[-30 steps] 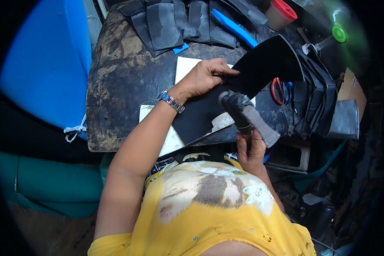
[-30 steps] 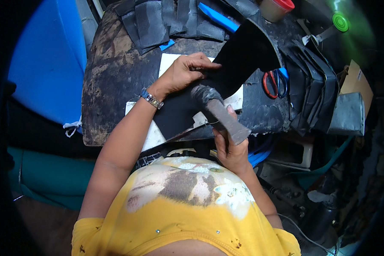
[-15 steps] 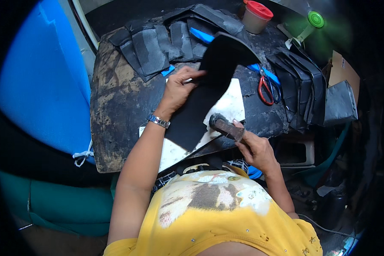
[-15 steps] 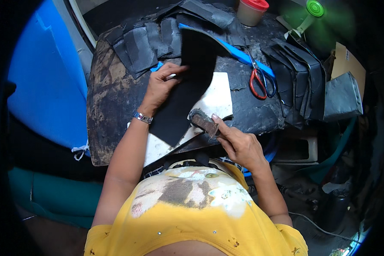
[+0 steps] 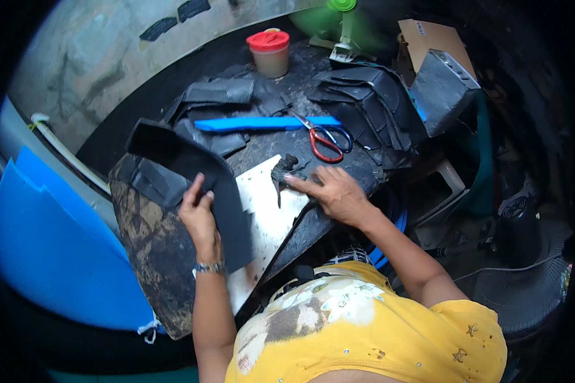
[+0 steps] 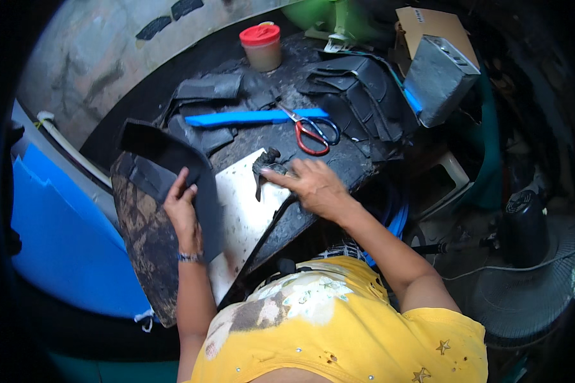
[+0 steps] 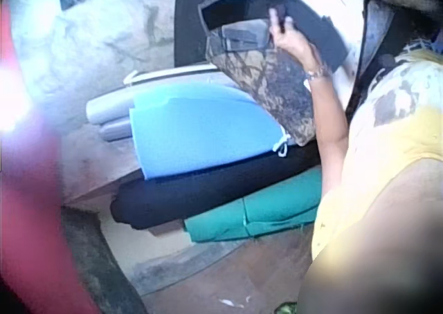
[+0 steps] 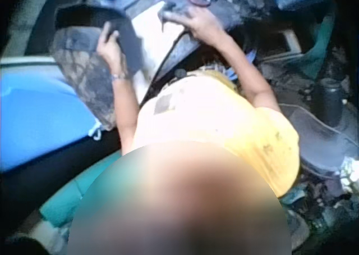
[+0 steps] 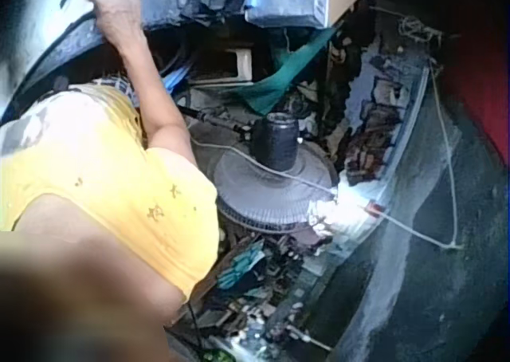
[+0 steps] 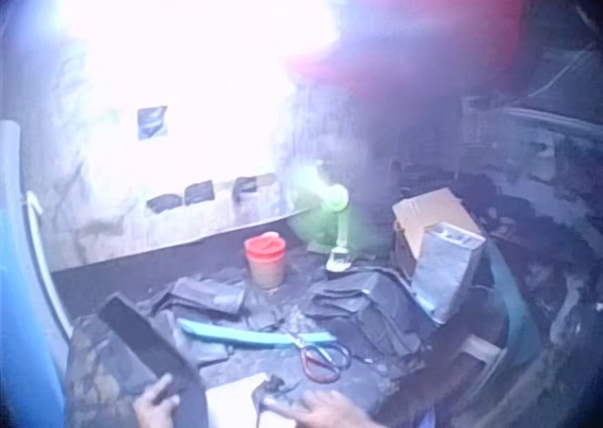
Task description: The person assembles a green and black footwear item by cutting a blue foam strip, placing it inside the shoe, and hammering the edges to secure the material. The person repeatedly folds and presses the shoe parts together while using a hammer to flatten seams.
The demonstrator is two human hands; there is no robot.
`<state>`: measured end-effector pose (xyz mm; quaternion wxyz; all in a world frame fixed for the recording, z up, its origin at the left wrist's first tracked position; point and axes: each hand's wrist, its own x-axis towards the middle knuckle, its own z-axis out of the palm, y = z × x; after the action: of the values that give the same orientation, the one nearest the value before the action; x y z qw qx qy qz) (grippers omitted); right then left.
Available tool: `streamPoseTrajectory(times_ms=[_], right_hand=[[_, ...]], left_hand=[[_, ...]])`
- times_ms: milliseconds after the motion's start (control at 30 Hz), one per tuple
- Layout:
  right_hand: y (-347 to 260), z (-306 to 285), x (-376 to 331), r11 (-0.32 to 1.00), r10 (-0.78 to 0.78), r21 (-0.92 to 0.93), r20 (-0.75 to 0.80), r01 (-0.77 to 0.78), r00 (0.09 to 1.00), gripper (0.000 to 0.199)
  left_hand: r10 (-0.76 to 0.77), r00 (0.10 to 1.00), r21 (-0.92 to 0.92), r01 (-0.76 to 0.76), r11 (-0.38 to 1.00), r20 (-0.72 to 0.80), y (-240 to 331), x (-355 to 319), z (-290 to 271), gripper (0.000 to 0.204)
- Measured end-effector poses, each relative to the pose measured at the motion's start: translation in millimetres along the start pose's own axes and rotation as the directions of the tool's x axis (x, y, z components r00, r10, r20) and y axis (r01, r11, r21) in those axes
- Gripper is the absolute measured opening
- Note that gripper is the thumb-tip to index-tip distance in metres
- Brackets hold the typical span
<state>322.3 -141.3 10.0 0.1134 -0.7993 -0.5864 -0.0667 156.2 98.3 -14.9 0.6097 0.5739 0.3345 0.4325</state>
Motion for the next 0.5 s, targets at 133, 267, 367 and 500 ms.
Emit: streamPoseTrajectory(times_ms=[133,267,367,500], right_hand=[[-30.8,-12.1,35.6,0.867,-0.299,0.220,-0.488,0.447,0.820,0.068],[-28.8,-69.7,43.4,0.785,-0.397,0.320,-0.398,0.531,0.827,0.052],[-14.8,-117.9,29.2,0.926,-0.332,-0.019,-0.518,0.377,0.788,0.055],[46.5,-169.4,36.8,0.951,0.084,-0.200,-0.566,-0.236,0.820,0.028]], left_hand=[[-0.143,0.829,0.026,0.154,0.988,0.541,23.4,-33.9,10.8,0.035],[-0.130,0.703,-0.275,0.433,0.859,0.700,65.9,-61.6,-5.0,0.040],[0.319,0.837,-0.069,-0.323,0.944,0.445,105.6,-89.0,-19.0,0.030],[0.896,0.256,-0.240,-0.904,0.355,0.362,169.7,-172.4,-54.3,0.031]])
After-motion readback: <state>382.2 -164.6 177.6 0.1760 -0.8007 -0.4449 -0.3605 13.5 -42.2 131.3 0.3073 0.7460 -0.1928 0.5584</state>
